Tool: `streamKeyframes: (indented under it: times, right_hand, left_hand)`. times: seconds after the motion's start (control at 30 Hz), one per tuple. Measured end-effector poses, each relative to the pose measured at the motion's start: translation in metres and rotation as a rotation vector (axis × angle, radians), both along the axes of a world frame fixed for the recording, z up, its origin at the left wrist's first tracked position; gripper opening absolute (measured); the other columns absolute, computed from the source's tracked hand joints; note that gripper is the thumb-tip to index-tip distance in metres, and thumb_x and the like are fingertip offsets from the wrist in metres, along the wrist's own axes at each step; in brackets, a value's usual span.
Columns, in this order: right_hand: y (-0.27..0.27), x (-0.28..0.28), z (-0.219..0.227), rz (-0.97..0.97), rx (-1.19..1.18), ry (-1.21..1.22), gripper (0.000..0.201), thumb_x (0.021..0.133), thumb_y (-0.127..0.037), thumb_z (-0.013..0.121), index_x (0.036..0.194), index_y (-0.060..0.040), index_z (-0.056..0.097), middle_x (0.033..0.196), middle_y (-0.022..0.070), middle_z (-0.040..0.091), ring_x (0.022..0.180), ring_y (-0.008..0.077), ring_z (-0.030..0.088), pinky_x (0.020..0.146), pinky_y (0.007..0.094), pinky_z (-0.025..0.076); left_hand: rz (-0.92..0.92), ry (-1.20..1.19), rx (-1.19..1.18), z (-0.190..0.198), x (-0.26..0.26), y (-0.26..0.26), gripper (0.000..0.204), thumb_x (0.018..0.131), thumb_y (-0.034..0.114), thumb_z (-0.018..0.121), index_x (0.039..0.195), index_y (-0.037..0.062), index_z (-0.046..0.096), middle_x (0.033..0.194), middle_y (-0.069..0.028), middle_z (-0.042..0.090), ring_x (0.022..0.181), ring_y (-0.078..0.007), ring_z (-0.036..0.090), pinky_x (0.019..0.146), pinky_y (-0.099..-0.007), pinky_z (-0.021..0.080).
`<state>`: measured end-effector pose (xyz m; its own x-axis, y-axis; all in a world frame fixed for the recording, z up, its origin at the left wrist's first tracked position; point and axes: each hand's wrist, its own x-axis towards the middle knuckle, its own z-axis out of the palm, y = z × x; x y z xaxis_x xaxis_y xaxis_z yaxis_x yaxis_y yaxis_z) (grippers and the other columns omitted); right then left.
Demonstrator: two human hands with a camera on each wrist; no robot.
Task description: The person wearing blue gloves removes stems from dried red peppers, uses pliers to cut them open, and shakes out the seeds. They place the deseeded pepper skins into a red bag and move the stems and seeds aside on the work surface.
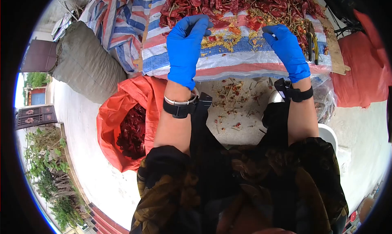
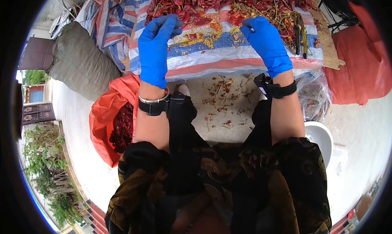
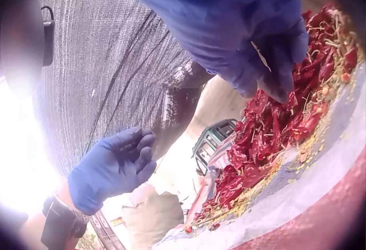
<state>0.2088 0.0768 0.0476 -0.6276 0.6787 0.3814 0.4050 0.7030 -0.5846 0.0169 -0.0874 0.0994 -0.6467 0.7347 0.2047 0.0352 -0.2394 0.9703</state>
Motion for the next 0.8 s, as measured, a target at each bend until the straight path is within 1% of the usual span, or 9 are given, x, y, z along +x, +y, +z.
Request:
streamKeyframes:
  times: [0.13,0.3,0.47,0.53,0.57,0.63,0.67,0.77,0.8]
  right_hand:
    - [0.015,-0.011,-0.016,-0.045,0.174,0.097,0.023,0.076,-0.018,0.062,0.098,-0.0091,0.063,0.096,0.0122,0.06,0.089,0.0292,0.058,0.077,0.0347,0.046]
    - [0.018,-0.039,-0.028,-0.012,0.145,-0.14,0.055,0.076,-0.017,0.06,0.128,-0.0172,0.041,0.109,0.0161,0.056,0.104,0.0347,0.05,0.087,0.0404,0.042]
    - [0.027,-0.055,-0.049,-0.073,0.304,-0.233,0.05,0.075,-0.013,0.059,0.123,-0.0157,0.047,0.112,0.0166,0.056,0.102,0.0348,0.051,0.085,0.0402,0.043]
    - [0.031,-0.056,-0.046,-0.008,0.015,-0.096,0.034,0.079,-0.01,0.056,0.113,-0.013,0.056,0.103,0.013,0.061,0.091,0.0281,0.058,0.08,0.0339,0.046]
    - [0.032,-0.057,-0.045,-0.006,0.021,-0.106,0.034,0.079,-0.01,0.056,0.113,-0.013,0.056,0.103,0.013,0.061,0.091,0.0281,0.058,0.08,0.0339,0.046]
    - [0.025,-0.062,-0.022,-0.042,-0.369,0.306,0.021,0.083,-0.007,0.053,0.102,-0.0073,0.061,0.092,0.0081,0.064,0.079,0.0181,0.059,0.074,0.0271,0.047]
    - [0.024,-0.062,-0.011,-0.037,-0.364,0.298,0.021,0.083,-0.007,0.053,0.102,-0.0073,0.061,0.092,0.0081,0.064,0.079,0.0181,0.059,0.074,0.0271,0.047]
    - [0.023,-0.065,0.003,0.046,-0.985,0.699,0.019,0.084,-0.006,0.053,0.101,-0.0016,0.059,0.091,0.0058,0.063,0.078,0.0117,0.058,0.07,0.0236,0.046]
    - [0.021,-0.068,0.003,0.059,-0.991,0.696,0.019,0.084,-0.006,0.053,0.101,-0.0016,0.059,0.091,0.0058,0.063,0.078,0.0117,0.058,0.07,0.0236,0.046]
  left_hand:
    - [0.003,-0.129,0.015,-0.038,0.006,0.023,0.016,0.084,0.009,0.057,0.097,0.0018,0.062,0.086,-0.0092,0.064,0.074,-0.0144,0.06,0.071,-0.0253,0.049]
    - [-0.042,-0.206,-0.001,-0.072,0.002,0.038,0.015,0.085,0.006,0.055,0.098,0.0018,0.061,0.086,-0.0086,0.064,0.076,-0.0142,0.06,0.071,-0.0255,0.049]
    - [-0.12,-0.203,0.046,-0.07,0.001,0.047,0.015,0.085,0.007,0.055,0.098,0.0019,0.061,0.086,-0.0082,0.064,0.075,-0.0138,0.059,0.071,-0.0258,0.048]
    - [-0.144,-0.241,0.049,-0.071,-0.001,0.046,0.015,0.085,0.007,0.054,0.098,0.0021,0.061,0.086,-0.0083,0.064,0.075,-0.0138,0.059,0.071,-0.0259,0.048]
    - [-0.147,-0.301,0.054,-0.07,-0.002,0.045,0.015,0.086,0.007,0.054,0.098,0.0024,0.061,0.086,-0.0085,0.064,0.075,-0.014,0.059,0.071,-0.0263,0.048]
    - [-0.145,-0.369,0.07,-0.071,-0.006,0.047,0.015,0.086,0.008,0.053,0.098,0.0027,0.061,0.086,-0.0087,0.064,0.075,-0.0142,0.059,0.071,-0.0267,0.048]
    - [-0.182,-0.495,0.091,-0.073,-0.008,0.047,0.016,0.086,0.009,0.053,0.1,0.0032,0.06,0.088,-0.0091,0.064,0.077,-0.0153,0.059,0.073,-0.0282,0.048]
    - [-0.228,-0.679,0.117,-0.084,-0.013,0.049,0.022,0.087,0.014,0.053,0.106,0.004,0.056,0.094,-0.0105,0.062,0.082,-0.0177,0.059,0.077,-0.0315,0.048]
    - [-0.25,-0.735,0.117,-0.084,-0.013,0.05,0.026,0.087,0.017,0.054,0.11,0.0043,0.054,0.099,-0.0117,0.06,0.086,-0.0191,0.058,0.078,-0.0332,0.047]
